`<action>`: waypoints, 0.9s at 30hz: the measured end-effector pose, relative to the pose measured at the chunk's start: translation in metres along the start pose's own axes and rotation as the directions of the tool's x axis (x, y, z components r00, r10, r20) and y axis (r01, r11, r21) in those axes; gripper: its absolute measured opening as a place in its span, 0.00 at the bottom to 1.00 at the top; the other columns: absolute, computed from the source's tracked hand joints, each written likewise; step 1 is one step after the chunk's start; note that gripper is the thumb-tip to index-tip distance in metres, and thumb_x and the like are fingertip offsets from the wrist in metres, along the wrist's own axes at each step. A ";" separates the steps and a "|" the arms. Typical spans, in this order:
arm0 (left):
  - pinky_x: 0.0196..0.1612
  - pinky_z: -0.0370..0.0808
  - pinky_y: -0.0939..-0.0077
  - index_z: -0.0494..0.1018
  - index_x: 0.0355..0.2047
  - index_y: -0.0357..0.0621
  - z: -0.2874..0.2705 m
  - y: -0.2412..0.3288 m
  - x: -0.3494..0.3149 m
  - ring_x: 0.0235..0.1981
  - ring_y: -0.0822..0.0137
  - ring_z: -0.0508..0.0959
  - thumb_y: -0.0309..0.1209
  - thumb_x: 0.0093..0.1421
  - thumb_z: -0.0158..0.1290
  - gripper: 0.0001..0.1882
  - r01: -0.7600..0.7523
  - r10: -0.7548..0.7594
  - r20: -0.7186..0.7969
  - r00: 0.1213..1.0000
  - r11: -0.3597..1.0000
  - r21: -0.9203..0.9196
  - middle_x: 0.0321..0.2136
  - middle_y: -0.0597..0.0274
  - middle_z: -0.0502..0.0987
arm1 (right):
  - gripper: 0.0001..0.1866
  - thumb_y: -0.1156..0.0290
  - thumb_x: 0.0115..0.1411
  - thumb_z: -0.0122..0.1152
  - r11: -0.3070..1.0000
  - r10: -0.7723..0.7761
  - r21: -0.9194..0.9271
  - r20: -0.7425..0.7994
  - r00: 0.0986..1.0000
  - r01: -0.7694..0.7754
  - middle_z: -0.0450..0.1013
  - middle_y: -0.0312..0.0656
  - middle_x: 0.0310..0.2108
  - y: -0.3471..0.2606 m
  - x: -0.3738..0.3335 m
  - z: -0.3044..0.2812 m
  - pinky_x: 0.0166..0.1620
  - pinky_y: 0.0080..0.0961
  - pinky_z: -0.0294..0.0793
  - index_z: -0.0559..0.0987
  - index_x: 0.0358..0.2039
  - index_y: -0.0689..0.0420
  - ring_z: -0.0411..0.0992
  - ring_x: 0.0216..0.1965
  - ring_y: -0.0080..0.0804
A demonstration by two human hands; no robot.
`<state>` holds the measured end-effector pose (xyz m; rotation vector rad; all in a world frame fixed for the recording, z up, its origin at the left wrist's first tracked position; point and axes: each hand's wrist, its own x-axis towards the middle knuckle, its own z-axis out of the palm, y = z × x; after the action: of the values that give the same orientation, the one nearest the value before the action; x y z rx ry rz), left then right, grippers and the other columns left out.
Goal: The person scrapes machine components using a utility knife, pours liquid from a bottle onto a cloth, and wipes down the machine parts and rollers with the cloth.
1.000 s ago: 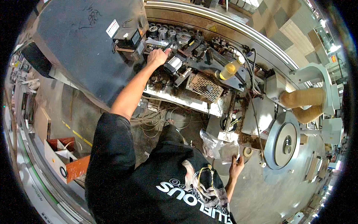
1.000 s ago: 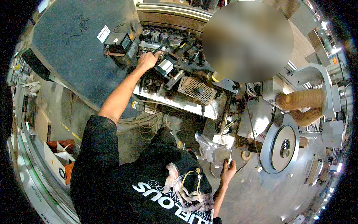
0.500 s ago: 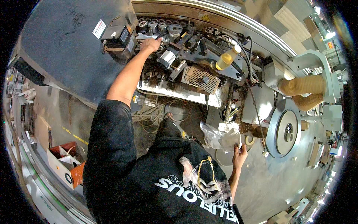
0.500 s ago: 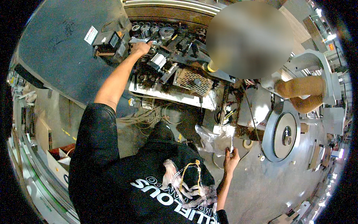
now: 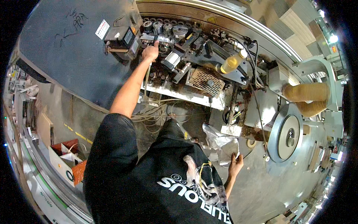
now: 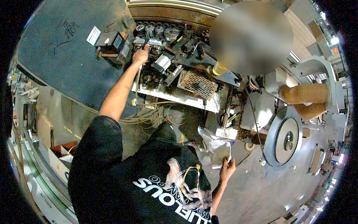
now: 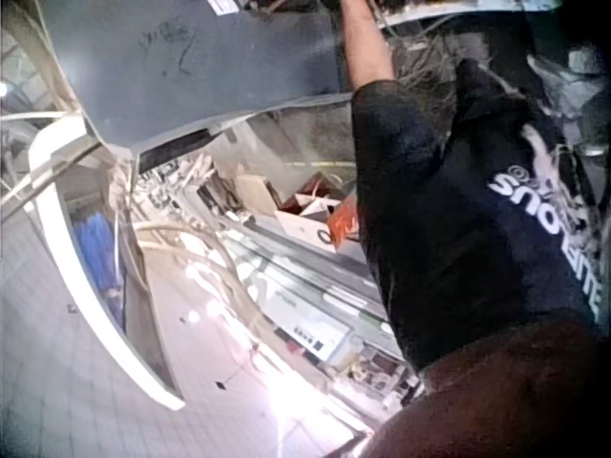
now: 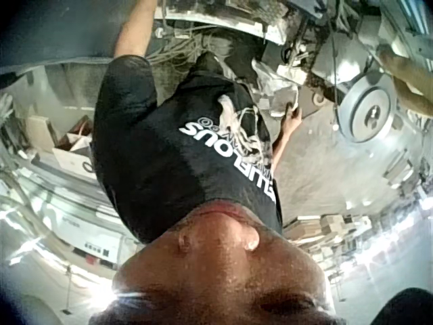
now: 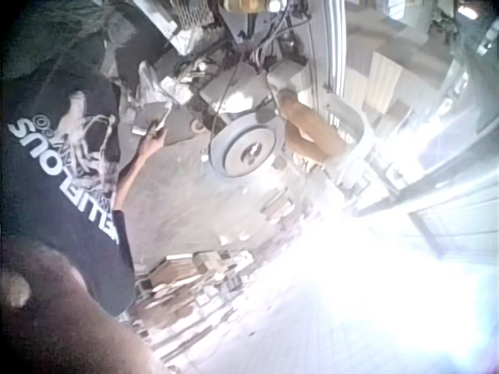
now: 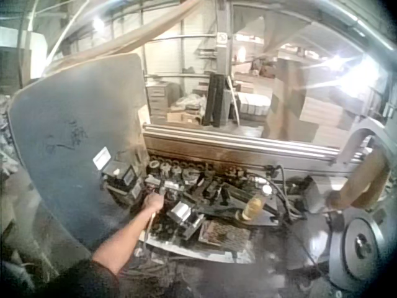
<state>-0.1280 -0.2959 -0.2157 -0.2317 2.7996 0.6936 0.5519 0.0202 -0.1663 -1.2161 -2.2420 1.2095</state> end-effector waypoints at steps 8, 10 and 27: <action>0.50 0.75 0.51 0.81 0.42 0.34 -0.016 0.015 0.010 0.46 0.46 0.82 0.64 0.68 0.32 0.43 0.224 -0.253 -0.107 0.961 0.947 -0.230 0.42 0.42 0.82 | 0.08 0.74 0.62 0.64 0.999 -0.046 0.029 0.031 0.998 0.045 0.70 0.35 0.25 -0.037 0.022 0.028 0.33 0.21 0.66 0.75 0.35 0.65 0.64 0.29 0.18; 0.46 0.76 0.53 0.81 0.40 0.33 -0.017 0.014 0.016 0.37 0.49 0.84 0.65 0.68 0.31 0.44 0.222 -0.235 -0.011 0.972 0.932 -0.287 0.35 0.45 0.83 | 0.08 0.74 0.62 0.64 0.993 -0.028 -0.114 0.048 0.998 0.033 0.70 0.35 0.25 -0.053 0.024 0.028 0.33 0.21 0.66 0.75 0.35 0.65 0.64 0.29 0.18; 0.35 0.77 0.58 0.78 0.26 0.32 0.002 0.000 0.074 0.21 0.55 0.81 0.64 0.69 0.29 0.45 0.162 -0.173 0.015 0.985 0.883 -0.442 0.20 0.51 0.79 | 0.09 0.78 0.63 0.61 0.999 0.004 0.051 0.060 0.998 -0.007 0.75 0.41 0.33 -0.024 0.028 0.032 0.40 0.23 0.70 0.75 0.42 0.68 0.70 0.35 0.24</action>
<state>-0.1987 -0.3016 -0.2372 -0.5615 2.5629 1.2824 0.5028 0.0186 -0.1690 -1.1822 -2.2369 1.3138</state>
